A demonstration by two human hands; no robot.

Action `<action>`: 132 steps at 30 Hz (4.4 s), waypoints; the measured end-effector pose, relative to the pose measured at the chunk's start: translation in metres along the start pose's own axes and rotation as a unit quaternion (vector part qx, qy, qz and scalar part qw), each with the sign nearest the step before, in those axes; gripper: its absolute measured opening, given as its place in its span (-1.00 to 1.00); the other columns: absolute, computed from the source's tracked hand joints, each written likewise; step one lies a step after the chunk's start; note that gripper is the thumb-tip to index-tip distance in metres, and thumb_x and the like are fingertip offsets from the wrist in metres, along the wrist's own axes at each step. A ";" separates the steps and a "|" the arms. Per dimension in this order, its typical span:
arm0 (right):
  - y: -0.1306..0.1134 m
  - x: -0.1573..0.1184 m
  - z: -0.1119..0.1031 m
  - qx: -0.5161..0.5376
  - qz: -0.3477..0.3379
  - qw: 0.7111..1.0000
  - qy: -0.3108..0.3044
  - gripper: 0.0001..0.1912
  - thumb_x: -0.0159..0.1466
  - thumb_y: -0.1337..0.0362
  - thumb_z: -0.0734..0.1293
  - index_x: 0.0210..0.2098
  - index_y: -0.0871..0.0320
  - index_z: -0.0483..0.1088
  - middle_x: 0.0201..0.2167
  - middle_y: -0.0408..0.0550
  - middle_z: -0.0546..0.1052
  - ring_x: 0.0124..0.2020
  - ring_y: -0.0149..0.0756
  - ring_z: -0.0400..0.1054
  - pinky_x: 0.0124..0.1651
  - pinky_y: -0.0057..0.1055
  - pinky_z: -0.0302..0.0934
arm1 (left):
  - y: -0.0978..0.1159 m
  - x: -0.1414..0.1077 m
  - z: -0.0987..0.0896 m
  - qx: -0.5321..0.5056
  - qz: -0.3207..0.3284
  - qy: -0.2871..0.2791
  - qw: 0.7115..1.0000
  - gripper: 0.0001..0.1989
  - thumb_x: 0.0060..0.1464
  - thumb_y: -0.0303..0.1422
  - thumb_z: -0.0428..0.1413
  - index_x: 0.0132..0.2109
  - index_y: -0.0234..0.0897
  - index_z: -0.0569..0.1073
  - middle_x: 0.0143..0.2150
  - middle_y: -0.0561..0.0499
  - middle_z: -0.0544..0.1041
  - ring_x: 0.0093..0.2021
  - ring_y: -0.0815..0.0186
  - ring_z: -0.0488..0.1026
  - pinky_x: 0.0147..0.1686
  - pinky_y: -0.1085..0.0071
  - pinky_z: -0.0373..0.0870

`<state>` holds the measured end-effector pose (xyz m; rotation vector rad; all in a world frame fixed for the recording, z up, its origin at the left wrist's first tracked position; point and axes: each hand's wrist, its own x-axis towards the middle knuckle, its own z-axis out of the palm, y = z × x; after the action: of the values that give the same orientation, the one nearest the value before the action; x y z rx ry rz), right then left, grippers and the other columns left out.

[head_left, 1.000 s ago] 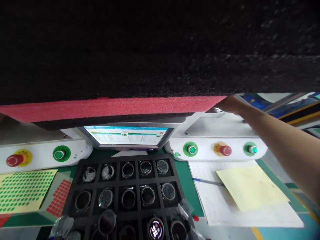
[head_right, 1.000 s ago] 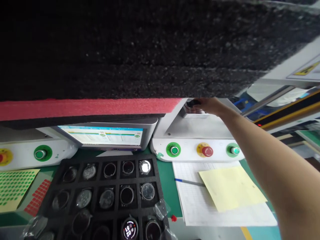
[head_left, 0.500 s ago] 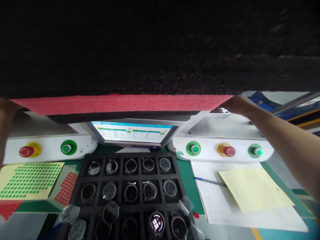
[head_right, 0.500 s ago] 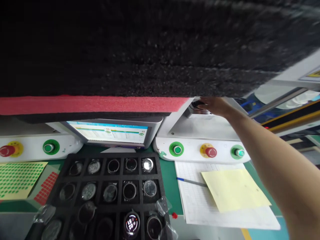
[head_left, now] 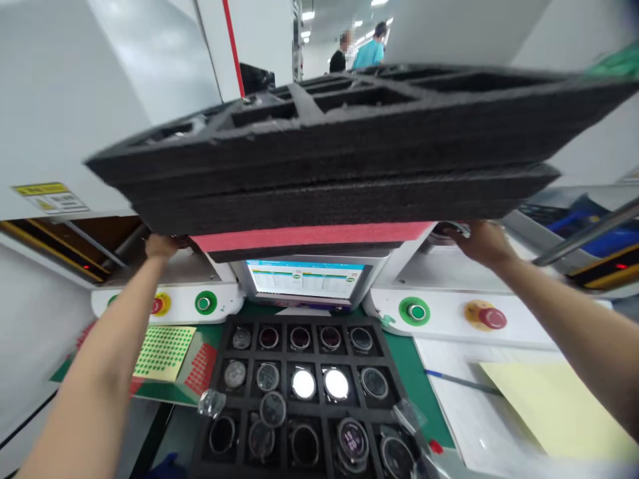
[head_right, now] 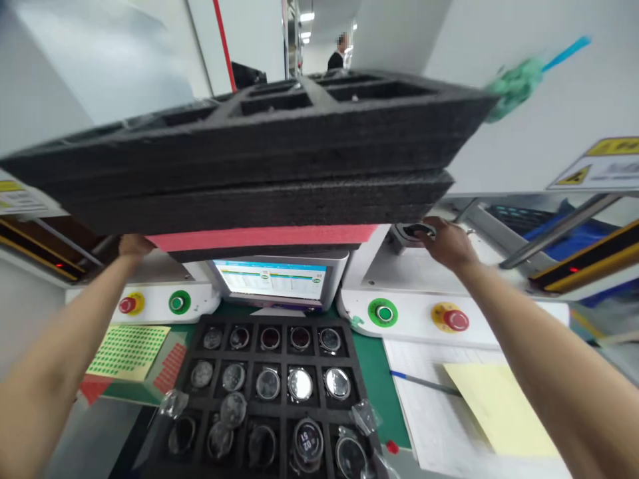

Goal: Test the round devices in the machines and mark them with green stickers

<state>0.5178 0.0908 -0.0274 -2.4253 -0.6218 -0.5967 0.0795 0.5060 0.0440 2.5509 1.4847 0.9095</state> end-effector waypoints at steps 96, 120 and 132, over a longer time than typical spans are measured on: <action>-0.144 -0.465 -0.216 0.612 -0.139 0.734 -0.260 -0.86 0.33 0.24 0.33 -0.38 0.07 0.40 -0.48 -0.18 0.51 -0.43 -0.38 0.45 -0.02 -0.28 0.42 | 0.056 -0.488 -0.144 -0.581 0.089 -0.325 0.741 -0.77 0.18 -0.29 0.17 -0.01 -0.07 0.57 -0.29 -0.03 0.60 -0.31 0.29 0.53 -0.32 0.42 0.45; -0.146 -0.454 -0.221 0.534 -0.249 0.774 -0.232 -0.89 0.33 0.42 0.24 -0.32 0.13 0.33 -0.40 -0.05 0.52 -0.32 -0.34 0.48 -0.24 -0.48 0.45 | 0.057 -0.487 -0.135 -0.607 0.105 -0.291 0.732 -0.75 0.18 -0.29 0.17 0.01 -0.09 0.56 -0.34 -0.03 0.57 -0.34 0.30 0.51 -0.36 0.44 0.42; -0.151 -0.468 -0.221 0.568 -0.210 0.780 -0.157 -0.78 0.23 0.60 0.30 -0.21 0.22 0.43 -0.34 -0.04 0.54 -0.28 -0.33 0.48 -0.23 -0.42 0.45 | 0.054 -0.490 -0.129 -0.628 0.078 -0.298 0.715 -0.76 0.18 -0.30 0.17 -0.01 -0.05 0.56 -0.33 -0.02 0.56 -0.35 0.30 0.51 -0.35 0.40 0.47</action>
<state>0.0038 -0.0710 -0.0519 -1.2112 -1.2310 0.0942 -0.1230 0.0498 -0.0569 1.5831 0.1956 0.6080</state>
